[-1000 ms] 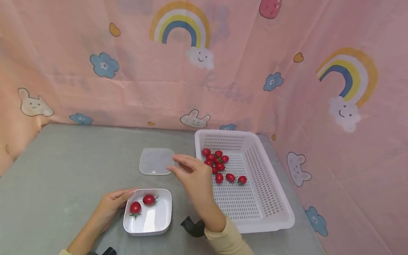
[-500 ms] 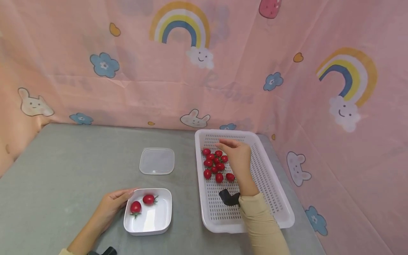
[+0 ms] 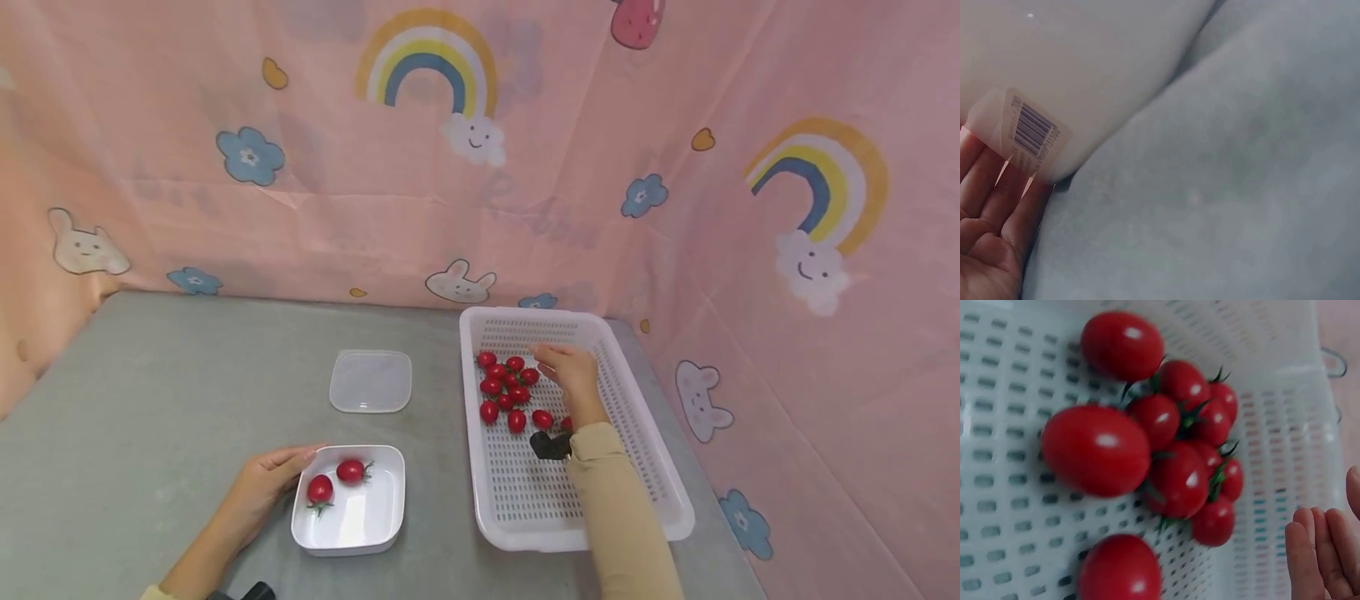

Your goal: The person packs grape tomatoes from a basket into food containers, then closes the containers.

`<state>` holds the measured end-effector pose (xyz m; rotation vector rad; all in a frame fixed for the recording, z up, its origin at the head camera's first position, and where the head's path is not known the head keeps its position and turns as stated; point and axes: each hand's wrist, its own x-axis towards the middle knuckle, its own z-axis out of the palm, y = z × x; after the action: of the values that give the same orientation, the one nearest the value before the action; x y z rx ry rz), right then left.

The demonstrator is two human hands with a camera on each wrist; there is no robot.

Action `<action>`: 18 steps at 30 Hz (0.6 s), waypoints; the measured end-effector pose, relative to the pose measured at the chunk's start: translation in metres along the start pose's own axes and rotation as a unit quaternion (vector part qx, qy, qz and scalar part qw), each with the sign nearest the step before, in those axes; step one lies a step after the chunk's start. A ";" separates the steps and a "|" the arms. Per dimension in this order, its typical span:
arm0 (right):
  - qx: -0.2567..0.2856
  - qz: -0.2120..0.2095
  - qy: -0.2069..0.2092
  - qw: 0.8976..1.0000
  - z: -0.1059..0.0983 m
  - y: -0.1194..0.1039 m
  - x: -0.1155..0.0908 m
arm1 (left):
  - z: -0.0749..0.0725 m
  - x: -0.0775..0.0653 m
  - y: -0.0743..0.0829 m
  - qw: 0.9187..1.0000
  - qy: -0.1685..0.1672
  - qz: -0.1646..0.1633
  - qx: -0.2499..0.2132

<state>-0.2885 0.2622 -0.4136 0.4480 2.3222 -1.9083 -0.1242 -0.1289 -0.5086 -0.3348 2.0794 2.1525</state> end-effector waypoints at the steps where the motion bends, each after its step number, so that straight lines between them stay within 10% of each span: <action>1: 0.002 0.005 0.001 1.000 -0.001 0.003 0.003 | 0.000 0.000 0.000 1.000 0.000 0.000 -0.003; 18: -0.078 0.037 0.038 0.996 -0.002 0.034 0.025 | 0.001 -0.002 0.003 1.000 0.004 -0.003 0.002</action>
<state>-0.3026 0.2740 -0.4515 0.5897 2.4420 -1.6917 -0.1235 -0.1283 -0.5048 -0.3491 2.0850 2.1467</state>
